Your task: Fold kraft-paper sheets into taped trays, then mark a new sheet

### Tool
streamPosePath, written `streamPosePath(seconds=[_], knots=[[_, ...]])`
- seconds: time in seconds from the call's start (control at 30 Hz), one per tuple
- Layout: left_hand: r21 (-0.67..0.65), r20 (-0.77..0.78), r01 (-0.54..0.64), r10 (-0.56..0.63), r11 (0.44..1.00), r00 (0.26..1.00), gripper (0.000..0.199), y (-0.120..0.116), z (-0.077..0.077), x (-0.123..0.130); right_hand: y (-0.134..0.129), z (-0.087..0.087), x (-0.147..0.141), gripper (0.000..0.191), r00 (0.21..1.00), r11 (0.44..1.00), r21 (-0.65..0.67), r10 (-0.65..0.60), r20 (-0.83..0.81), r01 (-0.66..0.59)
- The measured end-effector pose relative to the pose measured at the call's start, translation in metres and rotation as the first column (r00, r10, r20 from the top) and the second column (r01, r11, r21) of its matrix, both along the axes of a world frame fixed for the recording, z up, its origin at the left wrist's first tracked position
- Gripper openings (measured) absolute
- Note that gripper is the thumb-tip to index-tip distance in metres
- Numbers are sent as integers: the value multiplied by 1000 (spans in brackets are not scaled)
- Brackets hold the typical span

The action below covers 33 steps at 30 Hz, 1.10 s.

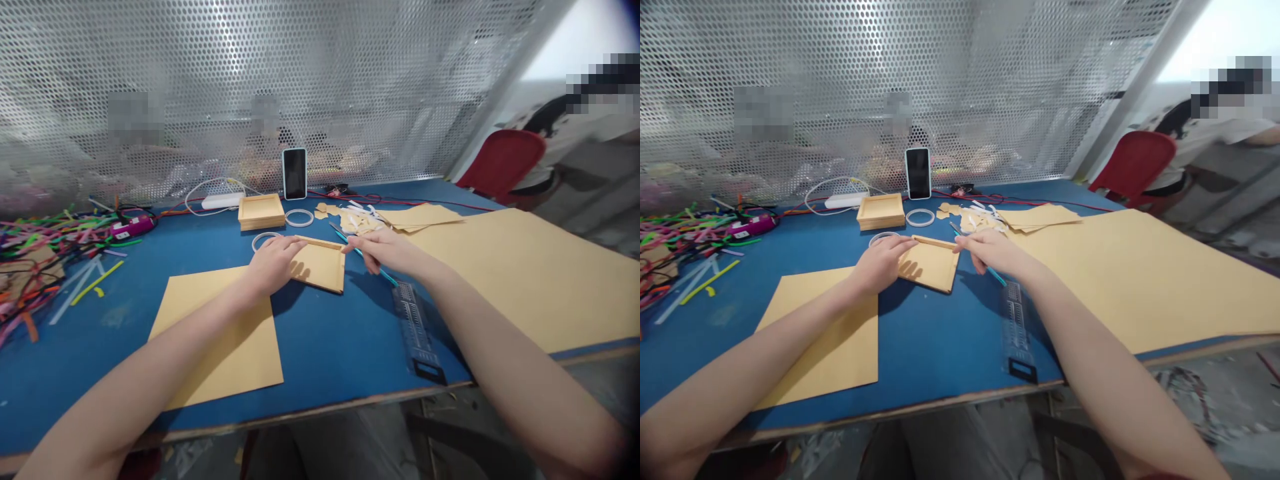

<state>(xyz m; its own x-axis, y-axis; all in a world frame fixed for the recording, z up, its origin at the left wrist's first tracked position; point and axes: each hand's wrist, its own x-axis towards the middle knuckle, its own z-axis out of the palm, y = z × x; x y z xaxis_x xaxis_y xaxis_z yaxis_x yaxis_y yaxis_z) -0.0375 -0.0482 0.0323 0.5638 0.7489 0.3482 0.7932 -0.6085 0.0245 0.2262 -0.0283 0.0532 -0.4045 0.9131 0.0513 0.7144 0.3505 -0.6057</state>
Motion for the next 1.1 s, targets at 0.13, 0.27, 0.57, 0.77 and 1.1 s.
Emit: streamPosePath(seconds=[0.13, 0.27, 0.57, 0.77, 1.1], knots=[[-11, 21, 4, -4, 1000, 1000, 44, -10, 2, 7, 6, -9, -5, 36, 998, 989, 141, -50, 44, 43], [-54, -25, 118, -119, 992, 993, 62, -15, -3, 12, 14, -22, -6, 48, 994, 997, 77, -11, 111, 2], [-134, -103, 243, -257, 961, 961, 23, -11, -10, 16, 14, -22, 1, 76, 958, 986, 5, 160, 240, -166], [-138, -137, 232, -251, 963, 958, 26, -11, -11, 14, 19, -25, 0, 79, 964, 984, 20, 169, 205, -177], [-127, -187, 213, -234, 969, 954, 31, -10, -16, 14, 24, -33, 0, 70, 964, 979, 67, 176, 200, -193]])
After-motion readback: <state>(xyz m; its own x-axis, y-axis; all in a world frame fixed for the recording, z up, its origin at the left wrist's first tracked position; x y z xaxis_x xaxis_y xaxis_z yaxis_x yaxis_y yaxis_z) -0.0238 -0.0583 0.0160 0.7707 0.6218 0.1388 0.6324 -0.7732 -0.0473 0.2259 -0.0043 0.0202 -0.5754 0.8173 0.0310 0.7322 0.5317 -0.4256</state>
